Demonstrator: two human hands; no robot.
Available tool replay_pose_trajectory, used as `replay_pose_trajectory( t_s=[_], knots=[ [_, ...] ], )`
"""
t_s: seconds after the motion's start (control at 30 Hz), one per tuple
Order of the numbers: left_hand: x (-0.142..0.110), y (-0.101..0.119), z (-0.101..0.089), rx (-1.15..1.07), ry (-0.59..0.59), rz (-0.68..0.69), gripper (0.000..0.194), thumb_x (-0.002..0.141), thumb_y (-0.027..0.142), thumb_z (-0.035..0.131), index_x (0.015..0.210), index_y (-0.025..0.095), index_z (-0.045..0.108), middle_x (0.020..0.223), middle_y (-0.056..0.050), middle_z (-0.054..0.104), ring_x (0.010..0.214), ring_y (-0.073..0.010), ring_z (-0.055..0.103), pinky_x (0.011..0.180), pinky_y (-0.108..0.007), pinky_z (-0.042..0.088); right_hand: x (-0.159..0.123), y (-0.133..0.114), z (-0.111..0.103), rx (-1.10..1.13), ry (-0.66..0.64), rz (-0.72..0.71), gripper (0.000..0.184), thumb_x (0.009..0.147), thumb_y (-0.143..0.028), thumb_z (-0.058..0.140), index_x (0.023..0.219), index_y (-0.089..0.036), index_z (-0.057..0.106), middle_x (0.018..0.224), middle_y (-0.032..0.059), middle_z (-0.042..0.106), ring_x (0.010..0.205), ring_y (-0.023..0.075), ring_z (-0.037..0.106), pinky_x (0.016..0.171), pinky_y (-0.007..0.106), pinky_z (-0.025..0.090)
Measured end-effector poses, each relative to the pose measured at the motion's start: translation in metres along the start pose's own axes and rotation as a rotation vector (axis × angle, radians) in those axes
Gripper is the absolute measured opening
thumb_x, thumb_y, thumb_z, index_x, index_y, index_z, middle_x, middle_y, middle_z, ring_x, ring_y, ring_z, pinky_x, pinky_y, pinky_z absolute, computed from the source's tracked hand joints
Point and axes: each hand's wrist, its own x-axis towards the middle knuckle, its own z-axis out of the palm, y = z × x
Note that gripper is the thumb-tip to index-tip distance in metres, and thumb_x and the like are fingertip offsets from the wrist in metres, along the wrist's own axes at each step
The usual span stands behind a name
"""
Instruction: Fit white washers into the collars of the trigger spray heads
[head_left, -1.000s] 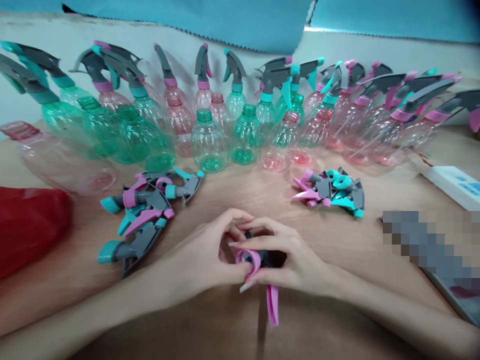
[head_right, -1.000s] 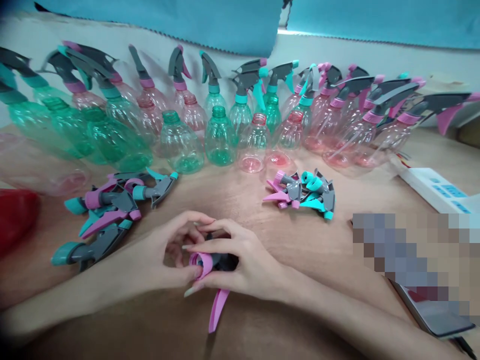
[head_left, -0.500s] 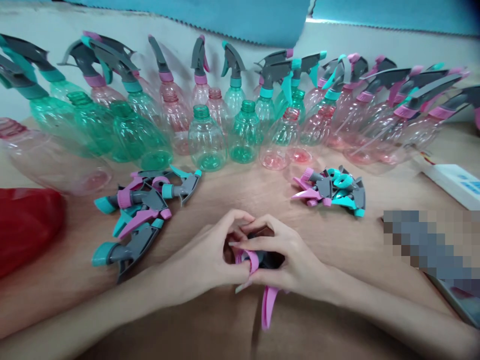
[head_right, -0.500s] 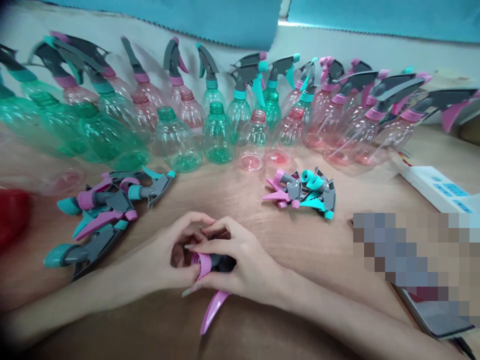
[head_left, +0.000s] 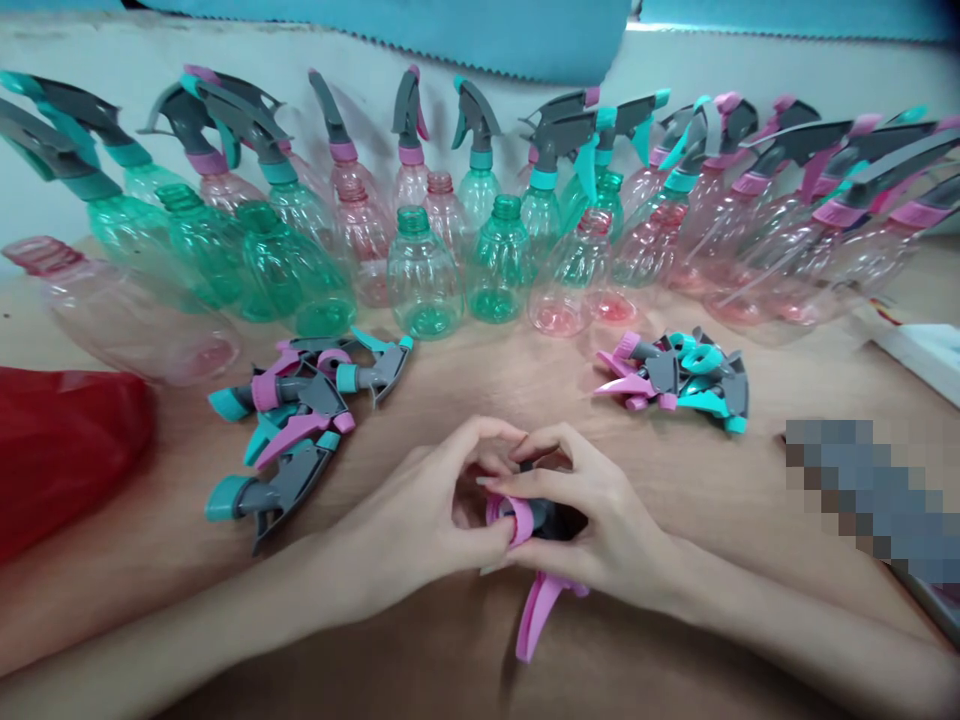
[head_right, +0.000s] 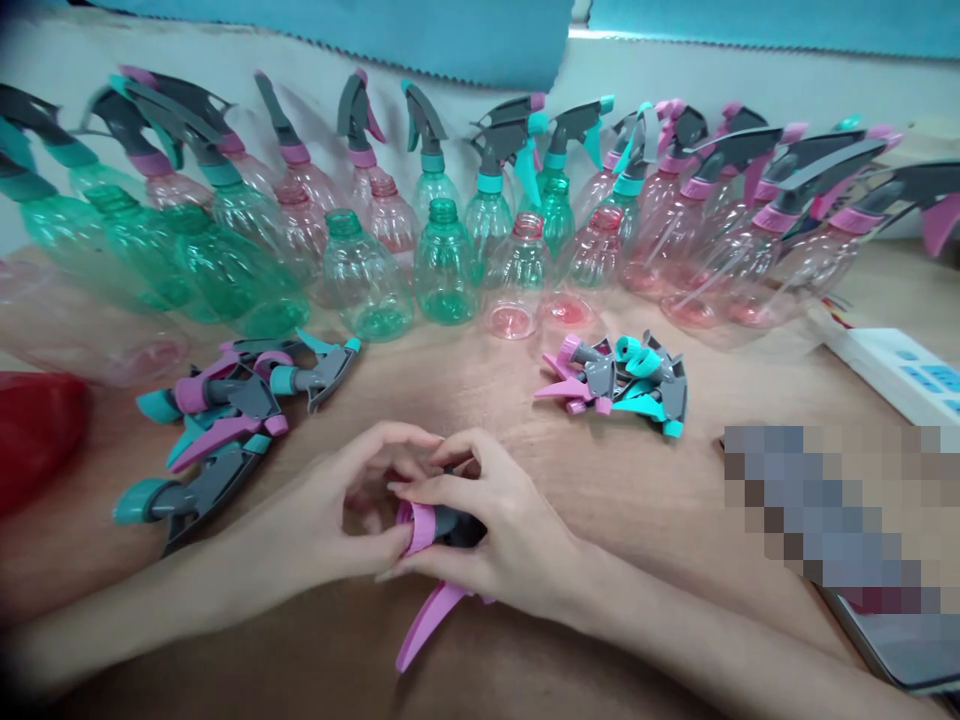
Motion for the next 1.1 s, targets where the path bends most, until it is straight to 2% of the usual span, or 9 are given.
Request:
replay_pose_trajectory(
  t_s=[0.13, 0.33, 0.43, 0.57, 0.77, 0.9, 0.97, 1.1],
  knots=[
    [0.003, 0.002, -0.007, -0.077, -0.062, -0.016, 0.046, 0.077, 0.014, 0.061, 0.119, 0.027, 0.046, 0.092, 0.003, 0.059, 0.074, -0.0115, 0.058, 0.06, -0.021, 0.046, -0.001, 0.0, 0.001, -0.022, -0.013, -0.022, 0.045, 0.068, -0.036, 0.081, 0.106, -0.014, 0.069, 0.105, 0.0091, 0.052, 0.101, 0.0191, 0.058, 0.087, 0.03, 0.055],
    [0.007, -0.006, 0.0, -0.274, -0.123, -0.103, 0.044, 0.073, 0.008, 0.059, 0.112, 0.023, 0.047, 0.097, 0.001, 0.056, 0.073, -0.0094, 0.053, 0.054, -0.017, 0.04, -0.004, -0.001, 0.002, -0.018, -0.022, -0.05, 0.042, 0.074, -0.036, 0.076, 0.108, -0.014, 0.067, 0.104, 0.0092, 0.052, 0.095, 0.0184, 0.061, 0.085, 0.034, 0.057],
    [0.007, -0.005, 0.002, -0.288, -0.11, -0.115, 0.044, 0.071, 0.007, 0.059, 0.111, 0.023, 0.047, 0.097, 0.002, 0.054, 0.068, -0.0074, 0.05, 0.05, -0.016, 0.037, -0.005, -0.001, 0.002, -0.025, -0.03, -0.045, 0.041, 0.075, -0.038, 0.075, 0.109, -0.017, 0.067, 0.101, 0.0081, 0.052, 0.089, 0.0178, 0.062, 0.081, 0.035, 0.059],
    [0.006, -0.003, 0.007, -0.203, -0.077, -0.121, 0.043, 0.07, 0.01, 0.063, 0.108, 0.024, 0.046, 0.098, 0.002, 0.055, 0.07, -0.0086, 0.051, 0.053, -0.017, 0.04, -0.005, 0.0, 0.002, -0.072, -0.04, -0.066, 0.036, 0.077, -0.037, 0.073, 0.106, -0.016, 0.068, 0.099, 0.0088, 0.053, 0.087, 0.0184, 0.061, 0.076, 0.035, 0.059],
    [0.002, -0.017, 0.02, -0.085, 0.078, 0.023, 0.036, 0.076, 0.013, 0.06, 0.105, 0.026, 0.045, 0.094, 0.003, 0.058, 0.077, -0.0129, 0.055, 0.061, -0.023, 0.046, -0.004, -0.002, 0.0, -0.097, -0.044, -0.084, 0.031, 0.08, -0.031, 0.071, 0.106, -0.014, 0.068, 0.096, 0.0089, 0.054, 0.087, 0.0182, 0.059, 0.072, 0.032, 0.057],
    [-0.001, -0.02, 0.019, -0.123, 0.183, 0.079, 0.033, 0.083, 0.021, 0.063, 0.109, 0.028, 0.042, 0.099, 0.003, 0.058, 0.075, -0.0117, 0.059, 0.061, -0.024, 0.05, -0.001, -0.002, -0.004, -0.066, 0.071, 0.003, 0.034, 0.081, -0.037, 0.07, 0.107, -0.016, 0.066, 0.094, 0.0067, 0.054, 0.085, 0.0161, 0.058, 0.072, 0.03, 0.055],
    [-0.003, -0.02, 0.016, -0.074, 0.263, 0.179, 0.027, 0.086, 0.024, 0.061, 0.106, 0.027, 0.043, 0.099, 0.002, 0.057, 0.075, -0.0111, 0.06, 0.064, -0.024, 0.052, 0.001, -0.001, -0.005, -0.04, 0.137, 0.06, 0.035, 0.078, -0.04, 0.072, 0.106, -0.019, 0.066, 0.092, 0.0049, 0.056, 0.083, 0.0159, 0.059, 0.07, 0.03, 0.055],
    [-0.006, -0.019, 0.011, 0.261, 0.374, 0.453, 0.019, 0.085, 0.015, 0.06, 0.099, 0.023, 0.05, 0.102, -0.001, 0.054, 0.085, -0.0125, 0.06, 0.073, -0.025, 0.052, 0.002, -0.002, -0.006, 0.03, 0.16, 0.118, 0.035, 0.072, -0.038, 0.077, 0.101, -0.022, 0.066, 0.091, 0.0034, 0.062, 0.081, 0.0162, 0.062, 0.07, 0.031, 0.054]
  ],
)
